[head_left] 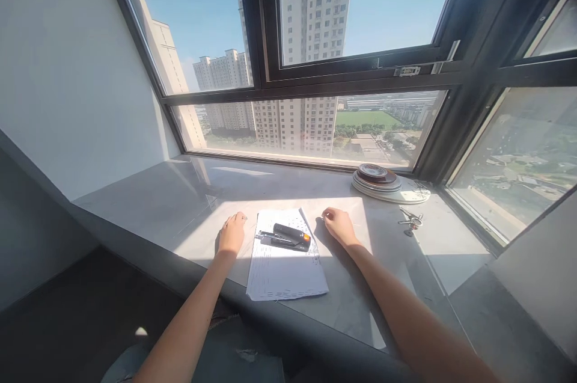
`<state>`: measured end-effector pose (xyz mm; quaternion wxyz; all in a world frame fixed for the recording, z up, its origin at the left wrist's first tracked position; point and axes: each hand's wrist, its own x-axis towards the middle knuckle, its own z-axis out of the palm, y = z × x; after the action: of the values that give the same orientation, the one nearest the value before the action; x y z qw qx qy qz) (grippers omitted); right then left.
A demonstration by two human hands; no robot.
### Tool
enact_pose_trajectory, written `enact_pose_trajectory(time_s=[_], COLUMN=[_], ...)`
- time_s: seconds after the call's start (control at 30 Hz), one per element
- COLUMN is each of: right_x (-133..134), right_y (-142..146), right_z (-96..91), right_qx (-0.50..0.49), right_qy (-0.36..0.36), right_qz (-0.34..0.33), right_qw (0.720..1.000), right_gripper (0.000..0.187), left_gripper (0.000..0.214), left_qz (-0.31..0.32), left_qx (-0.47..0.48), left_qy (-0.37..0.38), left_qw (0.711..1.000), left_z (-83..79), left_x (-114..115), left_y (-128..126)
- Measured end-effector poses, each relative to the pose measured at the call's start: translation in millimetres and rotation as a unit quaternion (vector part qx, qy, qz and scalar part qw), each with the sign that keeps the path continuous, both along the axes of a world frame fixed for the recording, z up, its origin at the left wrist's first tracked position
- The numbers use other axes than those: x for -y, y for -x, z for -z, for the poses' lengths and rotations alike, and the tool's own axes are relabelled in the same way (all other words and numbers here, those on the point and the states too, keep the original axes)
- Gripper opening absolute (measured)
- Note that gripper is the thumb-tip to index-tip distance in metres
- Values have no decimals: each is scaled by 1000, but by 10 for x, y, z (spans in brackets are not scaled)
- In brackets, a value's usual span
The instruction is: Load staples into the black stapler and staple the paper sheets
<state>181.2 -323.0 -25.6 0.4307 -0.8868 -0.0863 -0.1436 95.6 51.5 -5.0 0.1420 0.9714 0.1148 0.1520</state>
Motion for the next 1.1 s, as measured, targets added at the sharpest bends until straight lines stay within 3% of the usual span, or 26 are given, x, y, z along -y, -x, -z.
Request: enact_pose_trajectory(time_s=[0.13, 0.4, 0.53, 0.6, 0.67, 0.77, 0.9, 1.1], right_x=[-22, -172, -436, -549, -617, -642, -623, -623], right_y=[-5, 165, 468, 584, 640, 634, 608, 636], right_z=[-16, -186, -274, -278, -260, -228, -232, -288], right_qx=[-5, 79, 101, 71, 47, 32, 20, 9], right_qy=[-10, -57, -74, -30, 29, 74, 66, 58], right_qz=[-36, -69, -219, -291, -326, -332, -327, -330], right_qw=[999, 993, 968, 953, 944, 940, 942, 942], right_gripper=[24, 20, 29, 23, 31, 40, 37, 33], left_gripper=[31, 24, 22, 22, 21, 18, 17, 16], left_qz=[19, 134, 182, 216, 243, 271, 277, 296], left_qx=[4, 70, 132, 163, 185, 183, 132, 78], left_qy=[37, 131, 182, 212, 231, 255, 281, 255], left_qw=[999, 980, 957, 939, 924, 910, 909, 917], left_z=[-20, 15, 26, 16, -9, -70, -148, -180], left_x=[32, 29, 75, 124, 182, 261, 314, 351], left_y=[18, 55, 103, 146, 195, 263, 324, 306])
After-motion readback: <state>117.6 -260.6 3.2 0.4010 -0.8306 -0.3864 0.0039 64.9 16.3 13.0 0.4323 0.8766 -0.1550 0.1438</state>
